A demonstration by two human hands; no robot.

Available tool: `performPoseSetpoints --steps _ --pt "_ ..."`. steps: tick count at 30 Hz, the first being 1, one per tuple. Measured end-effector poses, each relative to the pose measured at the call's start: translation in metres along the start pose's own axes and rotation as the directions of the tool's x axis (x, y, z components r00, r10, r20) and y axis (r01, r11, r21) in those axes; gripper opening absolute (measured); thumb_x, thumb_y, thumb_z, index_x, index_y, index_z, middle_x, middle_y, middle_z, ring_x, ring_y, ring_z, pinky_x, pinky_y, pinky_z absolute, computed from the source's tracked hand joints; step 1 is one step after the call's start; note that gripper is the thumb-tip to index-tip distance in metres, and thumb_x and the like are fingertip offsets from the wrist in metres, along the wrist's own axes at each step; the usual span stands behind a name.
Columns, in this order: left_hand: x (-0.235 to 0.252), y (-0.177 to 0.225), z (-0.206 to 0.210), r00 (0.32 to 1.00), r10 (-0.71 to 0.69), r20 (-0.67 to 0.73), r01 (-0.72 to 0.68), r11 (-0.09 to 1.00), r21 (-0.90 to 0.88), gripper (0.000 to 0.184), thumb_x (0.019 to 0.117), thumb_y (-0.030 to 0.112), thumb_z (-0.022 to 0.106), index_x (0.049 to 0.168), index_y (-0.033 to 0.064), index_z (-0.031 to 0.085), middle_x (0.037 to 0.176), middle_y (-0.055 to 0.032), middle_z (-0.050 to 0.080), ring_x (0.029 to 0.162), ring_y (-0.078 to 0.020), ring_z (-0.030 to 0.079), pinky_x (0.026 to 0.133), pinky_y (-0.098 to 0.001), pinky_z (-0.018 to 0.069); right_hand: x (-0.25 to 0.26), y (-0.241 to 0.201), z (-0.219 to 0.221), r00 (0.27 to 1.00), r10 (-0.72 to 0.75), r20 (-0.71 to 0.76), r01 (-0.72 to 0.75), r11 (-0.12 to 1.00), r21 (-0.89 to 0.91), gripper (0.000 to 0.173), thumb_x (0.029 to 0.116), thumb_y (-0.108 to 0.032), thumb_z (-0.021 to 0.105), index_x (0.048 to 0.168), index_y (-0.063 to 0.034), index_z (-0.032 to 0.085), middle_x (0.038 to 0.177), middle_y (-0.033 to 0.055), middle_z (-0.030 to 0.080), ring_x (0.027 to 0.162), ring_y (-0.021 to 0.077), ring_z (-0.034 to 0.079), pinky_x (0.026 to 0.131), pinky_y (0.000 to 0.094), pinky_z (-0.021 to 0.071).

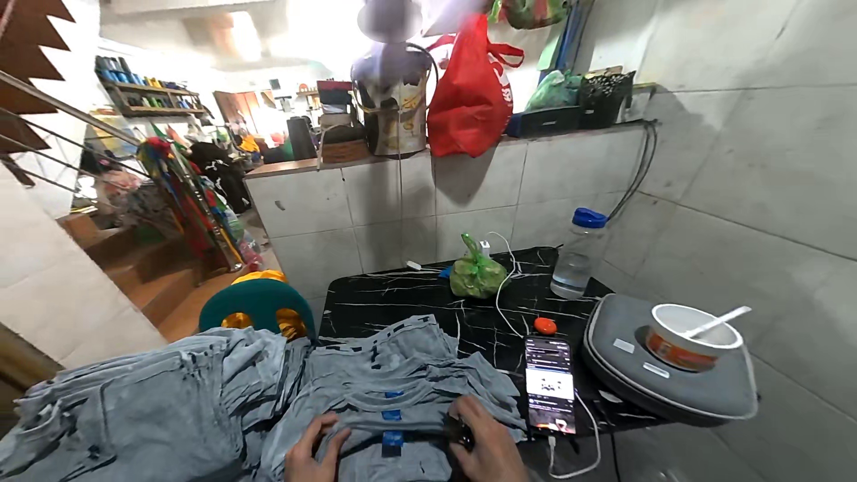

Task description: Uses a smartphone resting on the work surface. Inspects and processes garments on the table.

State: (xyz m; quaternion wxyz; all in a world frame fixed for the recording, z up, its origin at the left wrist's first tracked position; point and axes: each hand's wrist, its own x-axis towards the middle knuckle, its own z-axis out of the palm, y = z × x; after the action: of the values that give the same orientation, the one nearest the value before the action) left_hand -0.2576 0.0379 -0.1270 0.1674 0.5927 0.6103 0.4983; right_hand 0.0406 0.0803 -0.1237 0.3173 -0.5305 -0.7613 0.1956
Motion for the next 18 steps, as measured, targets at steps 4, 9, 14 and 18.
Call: performPoseSetpoints --steps 4,9,14,18 --pt "0.021 -0.011 0.009 0.993 -0.002 -0.121 0.006 0.999 0.036 0.029 0.0907 0.010 0.075 0.118 0.0021 0.069 0.108 -0.0089 0.075 0.094 -0.0168 0.074 0.087 -0.0386 0.0615 0.022 0.013 0.019 0.907 0.042 -0.419 -0.054 0.998 -0.018 0.030 0.0798 -0.008 0.078 0.109 -0.0022 0.073 0.103 0.0158 0.070 0.084 0.0309 0.072 0.067 0.0514 0.0605" --pt "0.029 -0.018 0.023 0.960 0.155 -0.232 -0.058 0.925 0.376 0.018 0.0837 0.018 0.079 0.100 0.0104 0.078 0.096 -0.0126 0.067 0.094 -0.0307 0.066 0.084 -0.0484 0.0554 0.036 -0.001 0.032 0.890 0.032 -0.455 -0.121 0.978 -0.168 0.025 0.0762 -0.003 0.078 0.101 -0.0040 0.073 0.091 0.0142 0.074 0.073 0.0330 0.073 0.059 0.0545 0.0581" --pt "-0.004 0.016 0.049 0.975 0.212 0.068 -0.218 0.847 0.485 0.020 0.0844 0.003 0.066 0.095 0.0108 0.080 0.096 -0.0150 0.072 0.096 -0.0371 0.068 0.084 -0.0535 0.0562 0.043 -0.008 0.041 0.976 0.210 -0.062 -0.218 0.958 -0.187 0.037 0.0898 -0.023 0.072 0.125 -0.0102 0.071 0.120 0.0181 0.068 0.090 0.0369 0.072 0.076 0.0565 0.0588" --pt "-0.050 0.034 0.100 0.935 0.103 0.339 -0.258 0.854 0.453 0.034 0.0900 0.000 0.061 0.120 0.0093 0.075 0.131 -0.0202 0.064 0.125 -0.0461 0.055 0.101 -0.0639 0.0437 0.039 0.002 0.030 0.977 0.190 0.099 -0.183 0.980 -0.077 0.050 0.0917 -0.020 0.069 0.141 -0.0135 0.062 0.130 0.0152 0.068 0.109 0.0344 0.070 0.092 0.0564 0.0561"
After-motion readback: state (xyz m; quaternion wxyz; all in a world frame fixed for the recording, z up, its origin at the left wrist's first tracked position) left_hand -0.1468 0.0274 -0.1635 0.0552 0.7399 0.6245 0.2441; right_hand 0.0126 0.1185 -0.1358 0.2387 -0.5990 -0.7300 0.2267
